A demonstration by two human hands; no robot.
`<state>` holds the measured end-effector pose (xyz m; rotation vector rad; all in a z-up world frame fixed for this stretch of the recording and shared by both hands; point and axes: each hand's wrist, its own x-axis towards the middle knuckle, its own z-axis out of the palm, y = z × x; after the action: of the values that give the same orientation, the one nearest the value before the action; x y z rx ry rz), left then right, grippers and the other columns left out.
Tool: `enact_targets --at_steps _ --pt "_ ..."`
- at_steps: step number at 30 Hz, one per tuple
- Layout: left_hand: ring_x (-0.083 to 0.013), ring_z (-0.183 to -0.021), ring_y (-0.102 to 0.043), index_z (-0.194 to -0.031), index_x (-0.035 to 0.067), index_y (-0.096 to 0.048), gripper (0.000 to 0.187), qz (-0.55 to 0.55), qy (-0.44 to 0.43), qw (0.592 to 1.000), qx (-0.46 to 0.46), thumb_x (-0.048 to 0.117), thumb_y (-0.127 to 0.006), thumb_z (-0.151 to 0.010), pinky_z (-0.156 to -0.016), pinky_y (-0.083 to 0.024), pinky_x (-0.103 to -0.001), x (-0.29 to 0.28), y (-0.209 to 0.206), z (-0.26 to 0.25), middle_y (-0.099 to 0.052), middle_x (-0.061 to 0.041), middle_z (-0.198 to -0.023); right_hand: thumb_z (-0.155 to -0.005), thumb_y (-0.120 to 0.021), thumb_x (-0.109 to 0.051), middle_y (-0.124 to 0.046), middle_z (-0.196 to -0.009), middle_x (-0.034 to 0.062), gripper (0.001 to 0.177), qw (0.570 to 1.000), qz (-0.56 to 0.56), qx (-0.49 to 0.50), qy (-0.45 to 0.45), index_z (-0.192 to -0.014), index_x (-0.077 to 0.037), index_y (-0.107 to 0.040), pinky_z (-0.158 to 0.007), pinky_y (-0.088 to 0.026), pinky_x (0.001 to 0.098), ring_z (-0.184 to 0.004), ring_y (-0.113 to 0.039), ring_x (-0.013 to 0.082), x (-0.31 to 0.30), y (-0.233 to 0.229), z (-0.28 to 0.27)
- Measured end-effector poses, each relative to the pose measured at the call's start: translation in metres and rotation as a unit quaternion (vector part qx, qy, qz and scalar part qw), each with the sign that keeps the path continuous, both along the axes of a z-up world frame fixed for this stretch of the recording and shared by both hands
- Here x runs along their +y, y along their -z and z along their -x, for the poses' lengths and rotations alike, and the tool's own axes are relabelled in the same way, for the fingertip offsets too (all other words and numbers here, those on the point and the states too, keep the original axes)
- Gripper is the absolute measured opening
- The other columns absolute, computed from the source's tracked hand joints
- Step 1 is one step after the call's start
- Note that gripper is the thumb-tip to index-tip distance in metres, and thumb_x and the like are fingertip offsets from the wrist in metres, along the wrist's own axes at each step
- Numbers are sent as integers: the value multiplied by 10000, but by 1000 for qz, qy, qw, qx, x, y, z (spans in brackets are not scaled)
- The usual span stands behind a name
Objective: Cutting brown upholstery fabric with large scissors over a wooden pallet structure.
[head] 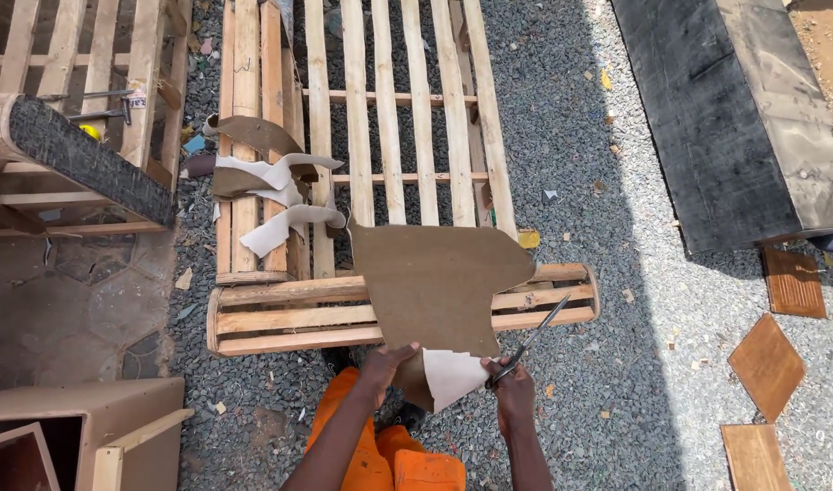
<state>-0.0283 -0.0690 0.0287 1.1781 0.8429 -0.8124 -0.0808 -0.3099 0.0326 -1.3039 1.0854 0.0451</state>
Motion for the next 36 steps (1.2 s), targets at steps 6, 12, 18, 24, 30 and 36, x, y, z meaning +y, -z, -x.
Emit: enact_targets --at_steps 6,12,18,24,30,36 --pt "-295 -1109 -736 -1342 51 -657 737 -28 31 997 58 372 -886 -719 -857 -597 -395 -15 54 107 -748 -122 -1309 -820 -843 -78 -714 -779 125 215 990 64 116 -46 -888 -55 -641 -585 -486 319 -656 -643 201 -2 13 56" --pt "-269 -1067 -753 -1217 66 -751 516 -58 63 996 -31 407 -789 -832 -841 -594 -376 -29 79 146 -786 -90 -1221 -843 -843 -330 -796 -692 132 317 955 101 158 -229 -895 -38 -731 -525 -563 276 -539 -727 188 -16 -75 94" --pt "-286 -1086 -736 -1274 64 -712 526 -79 102 991 -31 344 -818 -842 -851 -601 -402 -40 60 165 -762 -98 -1238 -939 -650 -503 -640 -654 172 552 879 -194 268 -343 -771 22 -637 -553 -503 364 -549 -633 286 -32 -99 174" --pt "-206 -705 -721 -1114 -4 -710 180 -11 131 990 -53 128 -668 -999 -634 -626 -313 -32 40 172 -742 -121 -956 -883 -677 -534 -703 -683 84 478 846 -187 340 -366 -821 -71 -776 -562 -467 287 -533 -617 192 -42 -57 243" --pt "-203 -611 -667 -1157 -45 -668 359 -2 71 997 -29 95 -829 -868 -517 -566 -305 -31 11 170 -709 -182 -838 -900 -683 -494 -684 -748 186 525 875 -230 331 -269 -976 25 -717 -607 -530 360 -629 -680 313 4 -127 215" --pt "-188 -599 -692 -1143 -30 -711 305 24 35 999 -33 22 -824 -864 -570 -627 -282 -20 5 182 -742 -172 -816 -923 -471 -692 -612 -701 96 649 840 -228 285 -402 -896 -61 -621 -703 -555 357 -665 -694 252 36 -112 202"
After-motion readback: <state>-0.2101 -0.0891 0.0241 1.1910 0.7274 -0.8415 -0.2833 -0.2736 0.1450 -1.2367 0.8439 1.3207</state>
